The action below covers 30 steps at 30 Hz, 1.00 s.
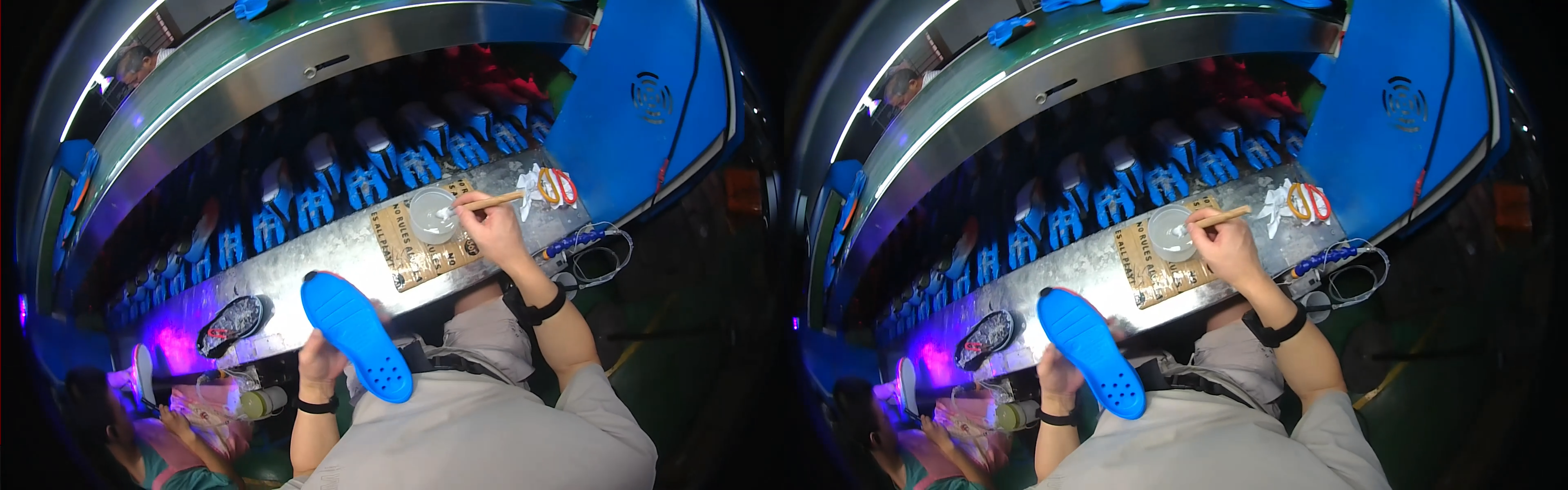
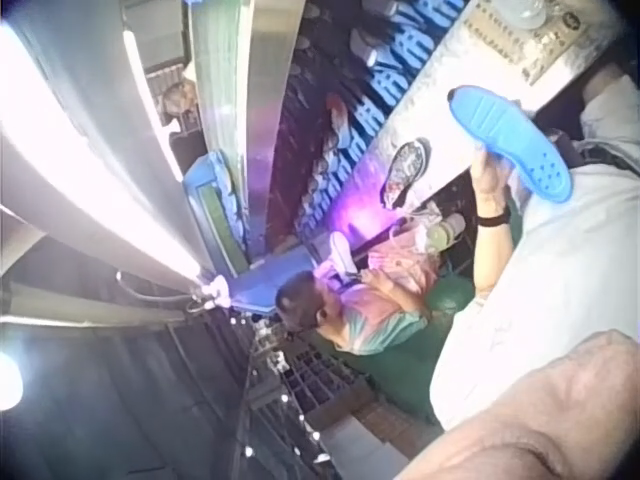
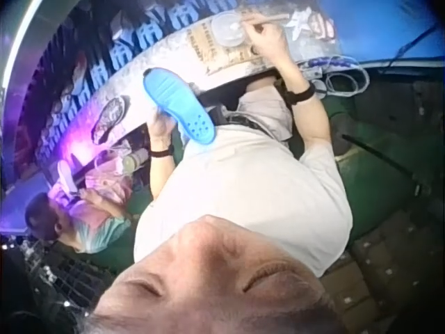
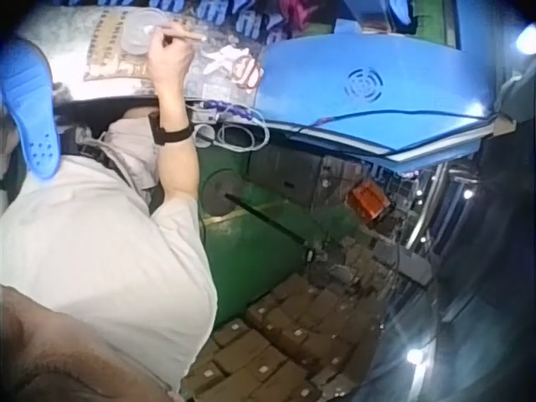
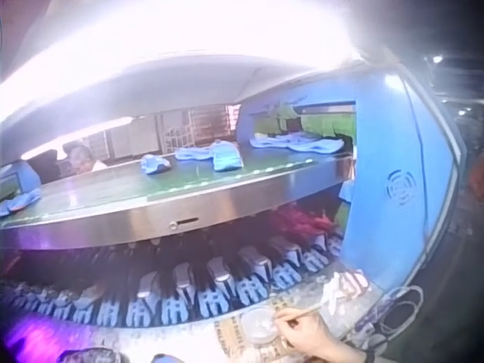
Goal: Applying adhesive to shoe soles using a brush at a manufacturing station.
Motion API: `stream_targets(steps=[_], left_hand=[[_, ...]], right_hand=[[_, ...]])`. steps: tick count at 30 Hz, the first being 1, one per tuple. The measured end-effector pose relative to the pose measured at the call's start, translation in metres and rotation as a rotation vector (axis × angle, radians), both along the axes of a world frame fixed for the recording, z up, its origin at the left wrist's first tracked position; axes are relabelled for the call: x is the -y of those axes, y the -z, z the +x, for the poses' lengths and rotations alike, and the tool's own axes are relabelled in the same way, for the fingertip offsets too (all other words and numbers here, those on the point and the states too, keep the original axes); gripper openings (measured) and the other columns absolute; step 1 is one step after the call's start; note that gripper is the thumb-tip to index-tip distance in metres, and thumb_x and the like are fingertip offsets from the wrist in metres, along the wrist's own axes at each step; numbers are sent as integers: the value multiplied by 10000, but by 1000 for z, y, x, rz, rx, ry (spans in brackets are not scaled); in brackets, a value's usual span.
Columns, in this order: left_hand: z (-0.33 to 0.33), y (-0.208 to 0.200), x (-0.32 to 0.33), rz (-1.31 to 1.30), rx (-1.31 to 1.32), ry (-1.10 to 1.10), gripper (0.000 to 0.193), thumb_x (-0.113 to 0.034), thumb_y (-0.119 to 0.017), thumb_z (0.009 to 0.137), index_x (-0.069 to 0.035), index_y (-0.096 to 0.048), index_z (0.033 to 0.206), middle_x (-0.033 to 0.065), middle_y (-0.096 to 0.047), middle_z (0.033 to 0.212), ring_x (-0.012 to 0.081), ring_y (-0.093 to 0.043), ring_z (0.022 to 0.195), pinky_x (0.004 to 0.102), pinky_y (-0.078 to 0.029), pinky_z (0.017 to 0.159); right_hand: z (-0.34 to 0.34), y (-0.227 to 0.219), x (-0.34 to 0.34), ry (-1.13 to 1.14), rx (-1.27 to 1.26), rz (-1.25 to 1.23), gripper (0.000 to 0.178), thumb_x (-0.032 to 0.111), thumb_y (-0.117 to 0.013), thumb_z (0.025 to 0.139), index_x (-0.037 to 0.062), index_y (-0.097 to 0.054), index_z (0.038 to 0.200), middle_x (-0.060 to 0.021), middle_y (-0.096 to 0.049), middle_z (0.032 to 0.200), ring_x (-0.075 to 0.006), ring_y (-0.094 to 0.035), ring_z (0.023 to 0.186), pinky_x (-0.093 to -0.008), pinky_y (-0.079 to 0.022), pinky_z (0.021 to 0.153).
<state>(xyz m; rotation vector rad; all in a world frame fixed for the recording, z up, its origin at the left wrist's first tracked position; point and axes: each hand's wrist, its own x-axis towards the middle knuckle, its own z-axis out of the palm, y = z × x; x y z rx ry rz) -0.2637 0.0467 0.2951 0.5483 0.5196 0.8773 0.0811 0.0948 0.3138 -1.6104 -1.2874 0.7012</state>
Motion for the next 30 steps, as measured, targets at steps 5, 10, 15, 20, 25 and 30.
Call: stream_targets(steps=[5, 10, 15, 20, 25, 30], left_hand=[[7, 3, 29, 1, 10, 234, 853, -273, -687, 907, 9, -202, 1550, 267, -469, 1434, 440, -502, 1318, 544, -404, 1114], [8, 0, 26, -9, 12, 126, 836, -188, -660, 922, -5, -158, 1566, 225, -460, 1451, 383, -527, 1309, 527, -436, 1104], [6, -9, 19, -7, 42, 136, 815, -192, -639, 932, -6, -162, 1566, 216, -467, 1448, 352, -554, 1285, 501, -458, 1089], [7, -14, 20, 10, 4, 151, 802, -225, -641, 934, 6, -194, 1558, 219, -479, 1439, 342, -565, 1273, 468, -479, 1065], [4, -14, 22, 23, -29, 150, 830, -262, -665, 919, 18, -208, 1553, 209, -482, 1440, 313, -567, 1272, 439, -479, 1063], [0, -12, 20, 18, -47, 94, 839, -270, -667, 914, 24, -211, 1553, 197, -492, 1438, 293, -571, 1265, 417, -473, 1067]], right_hand=[[-9, 8, 7, -3, -2, 312, 156, 113, -669, 920, 12, -693, 1035, -70, -704, 885, -123, -629, 748, -272, -493, 676], [-19, 4, 5, -58, 193, 315, 139, 91, -681, 887, 9, -705, 996, -125, -708, 896, -245, -679, 793, -333, -520, 718], [-45, -11, 22, -352, -144, 272, 146, 74, -688, 877, 13, -715, 1008, -116, -708, 902, -248, -674, 833, -342, -519, 761], [-65, -9, 24, -480, -90, 327, 171, 103, -690, 874, 13, -713, 1018, -90, -718, 841, -208, -646, 795, -356, -486, 758], [-69, -5, 27, -484, -52, 312, 132, 90, -701, 855, 19, -723, 964, -95, -721, 854, -226, -658, 800, -361, -495, 769], [-71, -6, 35, -557, -104, 275, 94, 90, -706, 855, 17, -727, 911, -95, -728, 875, -239, -670, 820, -363, -503, 779]])
